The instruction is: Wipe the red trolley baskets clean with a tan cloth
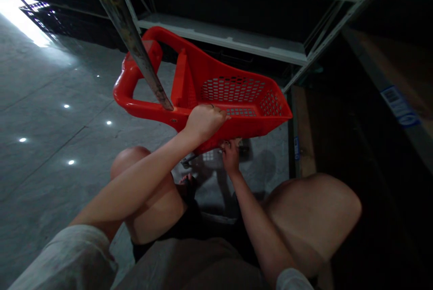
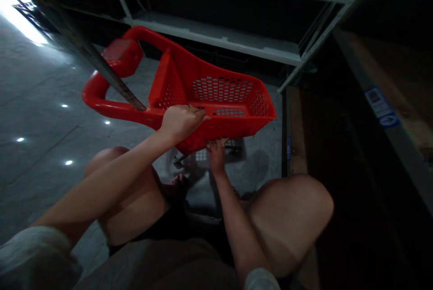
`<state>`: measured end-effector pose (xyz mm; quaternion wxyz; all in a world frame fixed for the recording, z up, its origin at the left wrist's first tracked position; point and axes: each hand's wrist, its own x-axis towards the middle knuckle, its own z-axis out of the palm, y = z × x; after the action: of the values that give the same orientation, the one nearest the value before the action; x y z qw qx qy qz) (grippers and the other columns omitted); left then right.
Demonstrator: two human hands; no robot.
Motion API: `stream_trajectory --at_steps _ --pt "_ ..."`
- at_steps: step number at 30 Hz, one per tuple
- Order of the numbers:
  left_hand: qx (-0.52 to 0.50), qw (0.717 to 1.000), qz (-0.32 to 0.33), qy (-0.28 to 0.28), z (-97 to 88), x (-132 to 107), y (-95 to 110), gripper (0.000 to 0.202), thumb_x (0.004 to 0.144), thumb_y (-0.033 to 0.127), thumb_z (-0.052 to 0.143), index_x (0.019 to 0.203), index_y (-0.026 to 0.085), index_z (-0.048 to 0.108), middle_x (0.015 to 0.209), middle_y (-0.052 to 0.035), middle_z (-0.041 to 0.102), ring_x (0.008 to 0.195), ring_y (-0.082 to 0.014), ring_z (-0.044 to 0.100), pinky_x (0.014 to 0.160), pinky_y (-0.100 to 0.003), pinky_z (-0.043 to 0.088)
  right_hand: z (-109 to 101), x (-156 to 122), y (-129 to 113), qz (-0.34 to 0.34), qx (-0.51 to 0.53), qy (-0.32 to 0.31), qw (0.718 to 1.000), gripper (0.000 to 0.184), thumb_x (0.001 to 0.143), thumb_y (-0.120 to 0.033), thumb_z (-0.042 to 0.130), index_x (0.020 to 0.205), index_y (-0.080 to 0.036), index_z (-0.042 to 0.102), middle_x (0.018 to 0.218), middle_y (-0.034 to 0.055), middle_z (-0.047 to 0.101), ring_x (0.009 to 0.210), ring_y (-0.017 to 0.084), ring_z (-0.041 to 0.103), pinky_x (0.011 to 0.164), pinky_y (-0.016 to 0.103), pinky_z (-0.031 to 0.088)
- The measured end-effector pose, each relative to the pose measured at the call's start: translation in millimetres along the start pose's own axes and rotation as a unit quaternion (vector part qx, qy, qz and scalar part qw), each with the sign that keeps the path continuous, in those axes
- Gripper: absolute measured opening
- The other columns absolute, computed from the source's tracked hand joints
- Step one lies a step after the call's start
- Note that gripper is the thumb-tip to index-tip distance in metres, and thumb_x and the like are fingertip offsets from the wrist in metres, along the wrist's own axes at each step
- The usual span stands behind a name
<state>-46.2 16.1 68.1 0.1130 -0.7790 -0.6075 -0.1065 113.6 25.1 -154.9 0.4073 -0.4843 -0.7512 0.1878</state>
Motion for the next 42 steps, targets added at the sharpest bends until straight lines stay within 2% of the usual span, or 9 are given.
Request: stream_trajectory --at_steps 3,10,13,20,25,31,34,38,42 --pt "0.002 1.000 -0.001 -0.001 -0.3 0 -1 0.032 0.101 0.034 0.056 0.094 0.015 0.080 0.086 -0.0132 0.079 0.080 -0.0272 0.073 0.066 -0.035 0.050 -2 -2 -2 0.022 0.005 0.037 0.999 0.019 0.075 -0.010 0.050 0.080 -0.021 0.065 0.101 0.0084 0.060 0.102 0.024 0.058 0.096 0.044 0.055" --pt "0.007 1.000 -0.001 -0.007 0.5 0 -1 0.033 0.102 0.033 0.053 0.095 0.016 0.081 0.086 -0.0143 0.078 0.081 -0.0283 0.073 0.066 -0.035 0.050 -49 68 -23 -0.023 0.002 0.248 0.968 0.021 0.087 -0.023 0.059 0.105 -0.022 0.070 0.126 0.0118 0.053 0.128 0.028 0.052 0.113 0.053 0.046" --pt "0.002 1.000 0.004 -0.013 -1.5 2 0 0.033 0.101 0.030 0.053 0.093 0.014 0.080 0.087 -0.0156 0.078 0.080 -0.0280 0.073 0.066 -0.035 0.051 -36 60 -14 -0.036 -0.014 0.169 0.985 0.025 0.087 -0.020 0.053 0.106 -0.024 0.069 0.130 0.0108 0.057 0.130 0.026 0.053 0.115 0.051 0.046" --pt "0.047 0.998 0.007 -0.044 -37.8 -8 -8 0.029 0.094 0.011 0.051 0.099 0.015 0.079 0.092 -0.0134 0.079 0.084 -0.0272 0.073 0.067 -0.036 0.053 16 -26 28 -0.008 -0.009 -0.063 0.998 0.032 0.075 -0.008 0.049 0.093 -0.020 0.073 0.111 0.0126 0.069 0.106 0.024 0.064 0.098 0.040 0.055" --pt "0.101 0.994 -0.011 -0.040 -66.3 -32 -33 0.026 0.092 0.011 0.051 0.088 0.015 0.077 0.080 -0.0127 0.075 0.076 -0.0279 0.071 0.068 -0.038 0.053 -3 6 -3 -0.025 0.025 0.062 0.997 0.027 0.083 -0.012 0.053 0.099 -0.021 0.073 0.114 0.0106 0.065 0.111 0.023 0.062 0.105 0.043 0.052" --pt "0.125 0.991 0.054 -0.015 -57.3 -38 -49 0.028 0.090 0.005 0.049 0.090 0.016 0.074 0.078 -0.0106 0.074 0.069 -0.0270 0.069 0.061 -0.037 0.049 -25 76 -73 -0.107 0.058 0.259 0.958 0.017 0.089 -0.024 0.066 0.104 -0.027 0.073 0.117 0.0066 0.062 0.116 0.022 0.061 0.111 0.045 0.049" --pt "0.127 0.988 0.084 0.029 -46.9 -37 -53 0.028 0.092 0.006 0.048 0.094 0.014 0.074 0.080 -0.0109 0.075 0.071 -0.0264 0.068 0.062 -0.038 0.050 7 58 -69 -0.112 0.058 0.225 0.966 0.020 0.092 -0.020 0.058 0.105 -0.024 0.073 0.116 0.0090 0.065 0.116 0.022 0.063 0.109 0.043 0.051" --pt "0.106 0.984 0.116 0.089 -31.2 -33 -61 0.032 0.098 0.009 0.044 0.097 0.015 0.076 0.080 -0.0094 0.075 0.072 -0.0224 0.068 0.064 -0.035 0.050 59 2 -41 -0.062 0.058 0.081 0.993 0.024 0.088 -0.020 0.050 0.098 -0.021 0.072 0.107 0.0109 0.070 0.106 0.023 0.066 0.098 0.040 0.056" --pt "0.100 0.976 0.146 0.129 -19.0 -25 -63 0.035 0.103 0.011 0.040 0.106 0.015 0.075 0.087 -0.0079 0.077 0.077 -0.0178 0.069 0.069 -0.032 0.049 65 -11 -35 0.019 0.078 0.071 0.994 0.029 0.082 -0.021 0.049 0.102 -0.019 0.070 0.097 0.0109 0.071 0.099 0.025 0.066 0.095 0.043 0.056"
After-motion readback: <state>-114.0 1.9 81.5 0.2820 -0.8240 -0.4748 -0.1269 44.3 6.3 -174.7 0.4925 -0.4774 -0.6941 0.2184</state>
